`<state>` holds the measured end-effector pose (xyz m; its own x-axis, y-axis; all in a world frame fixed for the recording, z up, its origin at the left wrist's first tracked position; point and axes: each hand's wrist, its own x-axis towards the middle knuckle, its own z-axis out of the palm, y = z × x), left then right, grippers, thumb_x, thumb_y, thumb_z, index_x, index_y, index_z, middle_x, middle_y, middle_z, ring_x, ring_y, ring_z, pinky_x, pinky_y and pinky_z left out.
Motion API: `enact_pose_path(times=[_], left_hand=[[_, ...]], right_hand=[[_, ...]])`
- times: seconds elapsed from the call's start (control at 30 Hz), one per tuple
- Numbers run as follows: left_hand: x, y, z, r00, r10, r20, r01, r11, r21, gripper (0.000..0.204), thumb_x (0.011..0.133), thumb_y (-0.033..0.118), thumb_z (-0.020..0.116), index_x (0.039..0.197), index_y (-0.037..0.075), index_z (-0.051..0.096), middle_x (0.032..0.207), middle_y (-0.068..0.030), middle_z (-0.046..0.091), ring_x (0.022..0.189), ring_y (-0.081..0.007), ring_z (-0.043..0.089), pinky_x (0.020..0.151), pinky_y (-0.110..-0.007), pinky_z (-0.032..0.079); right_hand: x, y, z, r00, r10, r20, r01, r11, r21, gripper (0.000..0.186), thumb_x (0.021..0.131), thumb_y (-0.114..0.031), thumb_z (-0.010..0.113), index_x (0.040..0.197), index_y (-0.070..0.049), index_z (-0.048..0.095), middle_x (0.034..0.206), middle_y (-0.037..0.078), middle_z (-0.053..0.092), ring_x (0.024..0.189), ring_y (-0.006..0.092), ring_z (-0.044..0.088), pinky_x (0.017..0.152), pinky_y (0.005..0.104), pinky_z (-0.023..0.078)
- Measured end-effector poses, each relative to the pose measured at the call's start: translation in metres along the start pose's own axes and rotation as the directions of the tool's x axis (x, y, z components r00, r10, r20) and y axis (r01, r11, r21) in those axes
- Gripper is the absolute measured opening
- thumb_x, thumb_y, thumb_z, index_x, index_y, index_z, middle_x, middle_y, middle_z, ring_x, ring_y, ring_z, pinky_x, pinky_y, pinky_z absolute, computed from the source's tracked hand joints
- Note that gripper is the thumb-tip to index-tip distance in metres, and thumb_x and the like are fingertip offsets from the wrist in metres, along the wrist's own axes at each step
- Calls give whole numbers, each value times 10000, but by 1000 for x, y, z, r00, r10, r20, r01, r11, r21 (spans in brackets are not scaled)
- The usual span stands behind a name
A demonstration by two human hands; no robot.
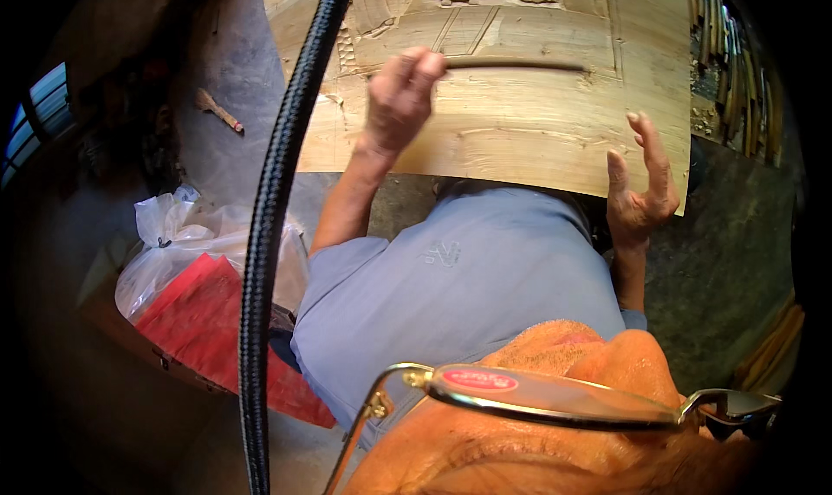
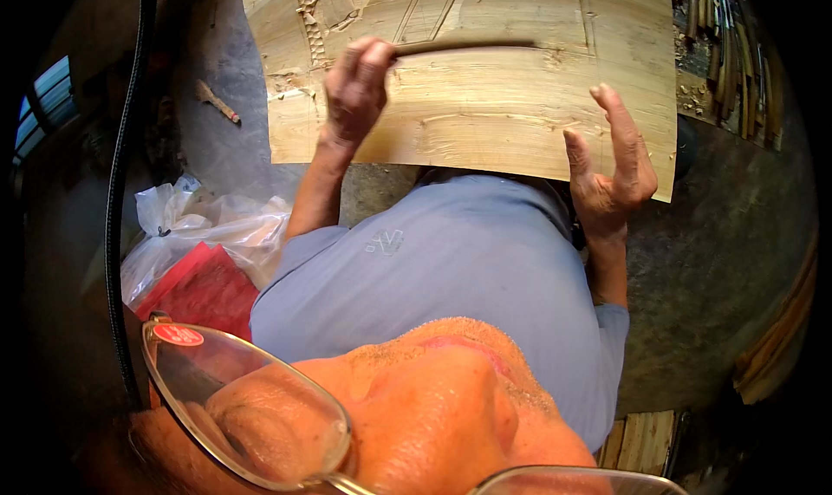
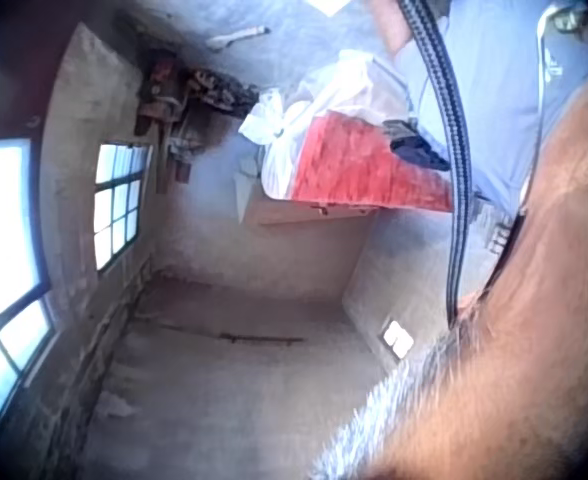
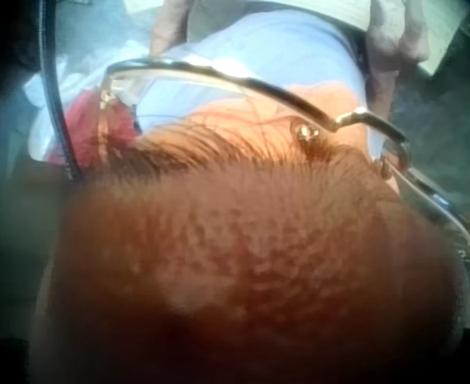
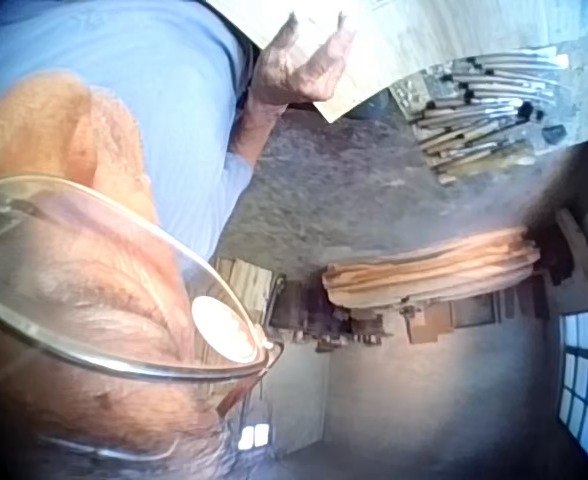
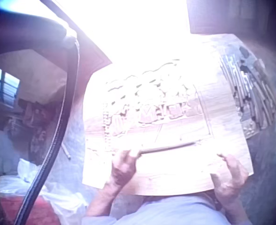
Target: The person carves decorative designs into a wooden board using specialized chisels and a small mallet, occasionally clearing away wood shavings by hand.
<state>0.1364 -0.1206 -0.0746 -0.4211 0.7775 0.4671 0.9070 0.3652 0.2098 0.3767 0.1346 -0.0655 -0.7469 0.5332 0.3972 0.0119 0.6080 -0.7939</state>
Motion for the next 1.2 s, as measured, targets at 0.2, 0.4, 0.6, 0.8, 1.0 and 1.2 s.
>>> enact_pose_path(times=[0.2,0.4,0.6,0.8,1.0,1.2], left_hand=[[22,65,29,972,233,42,-207,923,-324,217,880,50,759,1091,49,710,985,-77,654,752,-214,649,640,-339,526],[19,78,39,943,255,213,-159,909,-386,195,872,179,816,1001,86,703,858,-26,661,710,-200,660,626,-363,530],[22,54,26,924,86,373,125,853,-507,149,887,168,844,896,81,723,780,-54,682,668,-244,666,597,-369,519],[24,10,-11,959,-54,279,99,983,-153,136,902,154,833,874,84,720,775,-70,690,644,-246,663,578,-377,509],[15,27,0,959,80,273,-41,989,-143,155,858,152,833,939,87,718,903,-68,714,844,-271,699,720,-397,552],[11,40,3,972,46,231,11,971,-240,202,868,134,810,1035,73,714,1095,-103,729,985,-330,704,830,-436,566]], right_hand=[[7,0,-21,945,205,254,-220,975,32,463,893,-138,883,1312,-10,734,1055,149,799,938,201,770,821,324,608],[10,8,-45,817,307,489,-352,936,0,220,829,-34,895,1015,29,797,877,113,793,751,145,725,680,279,549],[25,45,-116,794,363,487,-437,899,43,206,809,13,824,1011,37,794,819,47,746,681,89,628,625,240,470],[65,52,-177,874,473,-113,-459,879,130,288,1022,-224,755,1186,7,803,802,-10,662,626,58,532,565,235,340],[171,149,-239,964,56,-259,-202,789,-580,311,1019,-324,773,1282,-161,810,892,-45,795,838,17,716,725,209,537],[245,170,-220,987,-121,-105,13,713,-701,225,959,-274,779,1048,-78,844,853,73,788,751,188,732,716,327,576]])
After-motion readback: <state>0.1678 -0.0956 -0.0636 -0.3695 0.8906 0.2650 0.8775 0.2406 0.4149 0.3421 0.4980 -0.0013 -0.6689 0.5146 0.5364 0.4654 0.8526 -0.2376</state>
